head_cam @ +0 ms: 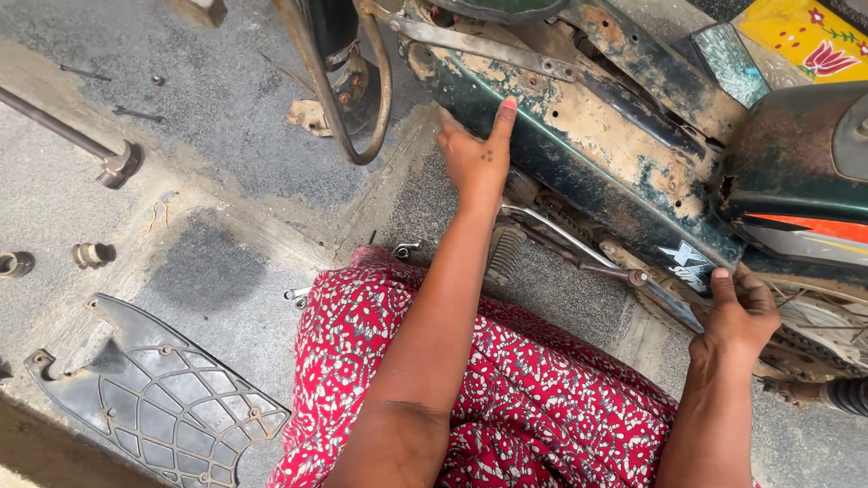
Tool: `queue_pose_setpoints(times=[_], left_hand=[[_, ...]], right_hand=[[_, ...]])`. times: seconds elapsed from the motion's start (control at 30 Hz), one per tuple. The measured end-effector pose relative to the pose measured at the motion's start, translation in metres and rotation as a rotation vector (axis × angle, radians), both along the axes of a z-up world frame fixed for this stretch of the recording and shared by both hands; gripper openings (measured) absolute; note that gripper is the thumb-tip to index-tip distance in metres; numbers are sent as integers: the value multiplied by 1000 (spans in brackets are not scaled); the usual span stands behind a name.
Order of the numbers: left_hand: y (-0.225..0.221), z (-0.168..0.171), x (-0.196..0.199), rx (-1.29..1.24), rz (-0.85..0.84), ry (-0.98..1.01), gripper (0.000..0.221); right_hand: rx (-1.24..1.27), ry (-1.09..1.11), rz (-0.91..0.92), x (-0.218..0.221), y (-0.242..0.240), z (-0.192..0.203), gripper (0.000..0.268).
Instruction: The person sits on the floor beside a scooter and works on its side panel. They lift the dusty panel off the frame, hold and turn it, then align it back against the scooter body and press it into place, finally reaching for wrenches on the floor.
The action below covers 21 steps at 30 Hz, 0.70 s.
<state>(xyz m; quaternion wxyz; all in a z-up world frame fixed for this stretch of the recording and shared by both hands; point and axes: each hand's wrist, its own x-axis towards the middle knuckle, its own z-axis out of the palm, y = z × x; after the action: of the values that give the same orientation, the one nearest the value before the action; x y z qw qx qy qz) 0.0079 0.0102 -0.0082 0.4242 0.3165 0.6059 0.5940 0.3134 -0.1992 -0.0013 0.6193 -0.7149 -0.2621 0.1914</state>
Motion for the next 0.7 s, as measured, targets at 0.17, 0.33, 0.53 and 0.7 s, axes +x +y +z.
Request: queue_pose_setpoints(times=[0.17,0.33,0.53,0.7], left_hand=[[1,-4,5,41,21,-29,119],[-3,4,8,56,30,-92,120],[-6,13,8,-17,-36,-147,120],[-3,9,9,-26,-38,-151,120]], right_hand=[[3,-11,-30,8,-1,-7,25],[75,-20,-27,27,-8,-18,27],[-40,7,-69,11,-11,-1,25],[-23,-12,-55,20,-12,-7,25]])
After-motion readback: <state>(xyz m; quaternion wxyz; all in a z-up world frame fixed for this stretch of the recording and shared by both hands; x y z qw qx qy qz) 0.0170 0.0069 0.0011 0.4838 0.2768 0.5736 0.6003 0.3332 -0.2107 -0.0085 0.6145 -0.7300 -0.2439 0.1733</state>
